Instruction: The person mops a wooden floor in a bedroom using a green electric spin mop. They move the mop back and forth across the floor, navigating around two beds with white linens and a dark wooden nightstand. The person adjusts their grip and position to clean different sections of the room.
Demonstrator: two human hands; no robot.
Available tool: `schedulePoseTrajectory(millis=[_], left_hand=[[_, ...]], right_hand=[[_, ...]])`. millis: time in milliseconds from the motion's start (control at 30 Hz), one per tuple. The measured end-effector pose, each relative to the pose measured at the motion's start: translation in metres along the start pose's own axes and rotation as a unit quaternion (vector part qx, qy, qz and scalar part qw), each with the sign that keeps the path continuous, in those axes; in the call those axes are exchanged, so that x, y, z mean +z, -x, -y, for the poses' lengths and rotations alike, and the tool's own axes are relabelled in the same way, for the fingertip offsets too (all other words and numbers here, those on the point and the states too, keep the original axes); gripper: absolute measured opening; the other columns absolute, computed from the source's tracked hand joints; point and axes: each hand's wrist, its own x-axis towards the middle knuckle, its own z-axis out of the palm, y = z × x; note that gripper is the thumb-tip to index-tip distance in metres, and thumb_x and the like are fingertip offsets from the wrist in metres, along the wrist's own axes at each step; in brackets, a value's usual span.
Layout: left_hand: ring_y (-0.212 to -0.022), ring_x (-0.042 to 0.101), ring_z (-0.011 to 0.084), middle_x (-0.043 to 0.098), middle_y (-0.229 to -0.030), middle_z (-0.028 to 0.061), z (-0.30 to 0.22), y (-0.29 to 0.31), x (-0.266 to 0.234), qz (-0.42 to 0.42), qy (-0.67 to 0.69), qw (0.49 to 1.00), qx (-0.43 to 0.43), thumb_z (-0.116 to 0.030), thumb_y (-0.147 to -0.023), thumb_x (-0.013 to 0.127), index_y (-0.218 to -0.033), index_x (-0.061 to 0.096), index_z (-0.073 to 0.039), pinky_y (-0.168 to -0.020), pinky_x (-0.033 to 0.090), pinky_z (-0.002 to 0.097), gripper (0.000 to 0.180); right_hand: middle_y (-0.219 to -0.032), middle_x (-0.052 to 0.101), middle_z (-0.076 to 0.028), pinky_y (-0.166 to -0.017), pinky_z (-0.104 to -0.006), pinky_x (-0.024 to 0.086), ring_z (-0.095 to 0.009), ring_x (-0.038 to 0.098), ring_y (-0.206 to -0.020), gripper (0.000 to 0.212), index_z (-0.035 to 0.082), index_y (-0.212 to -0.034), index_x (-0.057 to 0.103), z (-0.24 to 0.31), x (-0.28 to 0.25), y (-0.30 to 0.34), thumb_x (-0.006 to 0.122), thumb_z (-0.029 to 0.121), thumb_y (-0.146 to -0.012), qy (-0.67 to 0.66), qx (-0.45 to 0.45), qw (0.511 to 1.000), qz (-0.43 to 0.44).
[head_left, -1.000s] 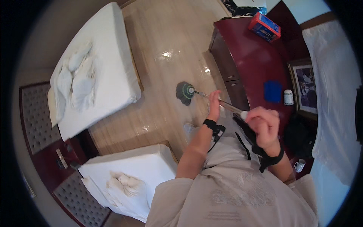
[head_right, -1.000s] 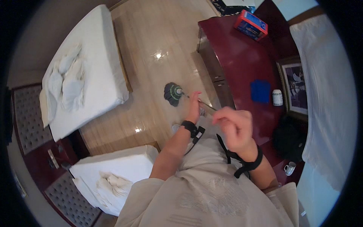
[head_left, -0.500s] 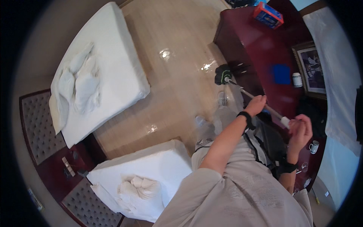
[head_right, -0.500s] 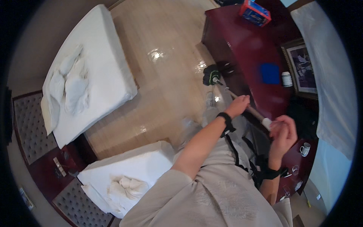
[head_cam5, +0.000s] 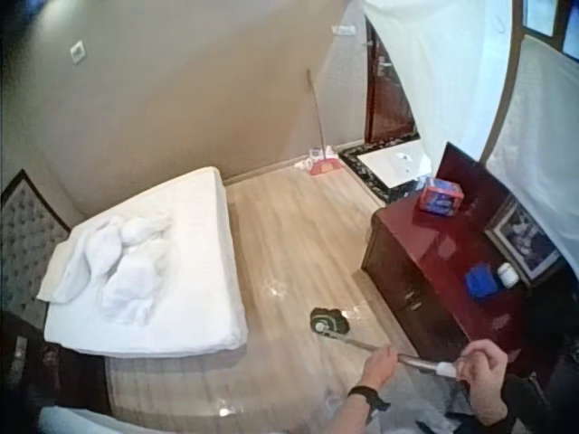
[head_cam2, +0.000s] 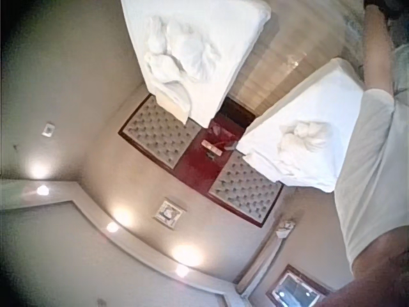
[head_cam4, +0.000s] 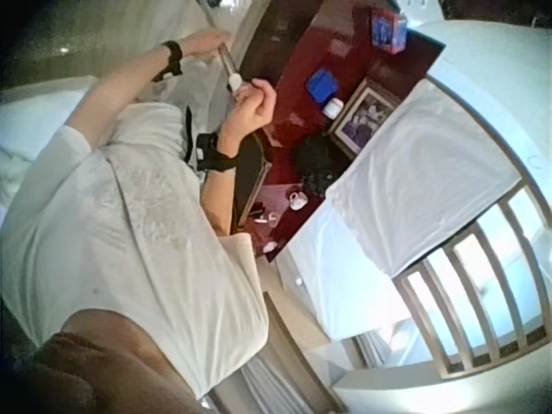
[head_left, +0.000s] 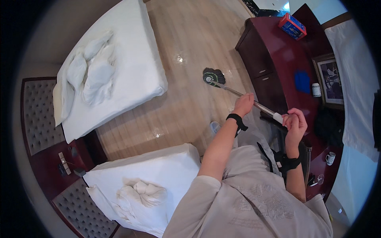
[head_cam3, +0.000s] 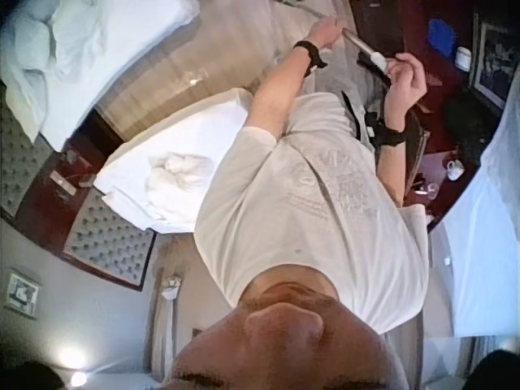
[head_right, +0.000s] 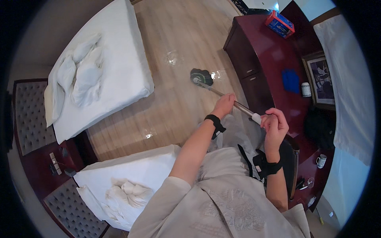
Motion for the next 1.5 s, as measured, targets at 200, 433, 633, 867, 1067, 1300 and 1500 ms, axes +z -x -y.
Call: schedulePoseTrajectory(millis=[200, 433, 633, 867, 1067, 1300, 1500], left_hand=[[-0.092, 0.055, 0.0370, 0.057, -0.093, 0.0194, 0.064, 0.035, -0.017, -0.062, -0.110, 0.991, 0.038, -0.020, -0.091, 0.034, -0.090, 0.053, -0.003, -0.077, 0.043, 0.0471, 0.026], [-0.081, 0.055, 0.0323, 0.055, -0.089, 0.0154, 0.145, 0.078, -0.045, -0.173, 0.047, 0.982, -0.054, -0.021, -0.091, 0.039, -0.090, 0.050, 0.000, -0.076, 0.043, 0.0402, 0.024], [-0.081, 0.046, 0.0232, 0.047, -0.084, 0.0107, 0.140, 0.130, -0.009, -0.209, 0.206, 0.954, -0.054, -0.021, -0.095, 0.033, -0.083, 0.048, -0.002, -0.077, 0.039, 0.0326, 0.027], [-0.084, 0.045, 0.0241, 0.046, -0.086, 0.0107, 0.057, 0.108, 0.098, -0.157, 0.127, 0.978, 0.058, -0.020, -0.095, 0.030, -0.082, 0.047, -0.003, -0.078, 0.038, 0.0331, 0.028], [-0.076, 0.044, 0.0175, 0.044, -0.082, 0.0062, -0.041, 0.123, 0.222, 0.017, 0.226, 0.973, 0.047, -0.023, -0.096, 0.031, -0.082, 0.047, -0.005, -0.069, 0.038, 0.0292, 0.028], [-0.072, 0.046, 0.0164, 0.045, -0.080, 0.0065, -0.072, 0.170, 0.287, 0.173, 0.258, 0.950, -0.030, -0.026, -0.094, 0.032, -0.080, 0.047, -0.005, -0.068, 0.039, 0.0274, 0.030], [-0.077, 0.054, 0.0290, 0.055, -0.079, 0.0142, -0.100, 0.203, 0.285, 0.169, 0.061, 0.980, 0.087, -0.031, -0.092, 0.029, -0.082, 0.050, -0.003, -0.071, 0.041, 0.0352, 0.037]], right_hand=[[-0.064, 0.052, -0.004, -0.055, -0.0231, 0.043, -0.008, 0.045, -0.053, 0.021, -0.004, -0.091, 0.057, -0.038, 0.019, 0.022, 0.037, 0.000, -0.089, -0.017, 0.035, 0.998, 0.058], [-0.057, 0.049, -0.003, -0.045, -0.0211, 0.034, -0.007, 0.040, -0.046, 0.021, -0.004, -0.082, 0.057, -0.062, 0.067, 0.030, 0.037, 0.000, -0.087, -0.073, 0.090, 0.976, 0.184], [-0.052, 0.044, 0.000, -0.043, -0.0215, 0.025, -0.005, 0.035, -0.044, 0.021, -0.003, -0.077, 0.057, -0.041, 0.038, 0.057, 0.039, 0.001, -0.086, -0.138, 0.150, 0.949, 0.242], [-0.052, 0.041, 0.004, -0.044, -0.0224, 0.023, -0.003, 0.033, -0.046, 0.019, -0.001, -0.073, 0.057, 0.008, -0.087, 0.077, 0.040, 0.000, -0.083, -0.042, 0.063, 0.982, 0.174], [-0.052, 0.042, 0.000, -0.042, -0.0240, 0.024, -0.004, 0.036, -0.046, 0.018, -0.001, -0.071, 0.056, 0.025, -0.190, 0.134, 0.041, -0.001, -0.081, 0.082, 0.010, 0.997, -0.002], [-0.057, 0.055, -0.011, -0.049, -0.0296, 0.042, -0.025, 0.053, -0.047, 0.015, 0.001, -0.070, 0.059, 0.038, -0.255, 0.185, 0.046, -0.005, -0.067, 0.234, -0.213, 0.948, 0.026], [-0.053, 0.050, -0.005, -0.045, -0.0246, 0.039, -0.013, 0.049, -0.045, 0.018, -0.002, -0.077, 0.058, 0.047, -0.281, 0.219, 0.041, -0.005, -0.079, 0.217, -0.176, 0.958, -0.066]])
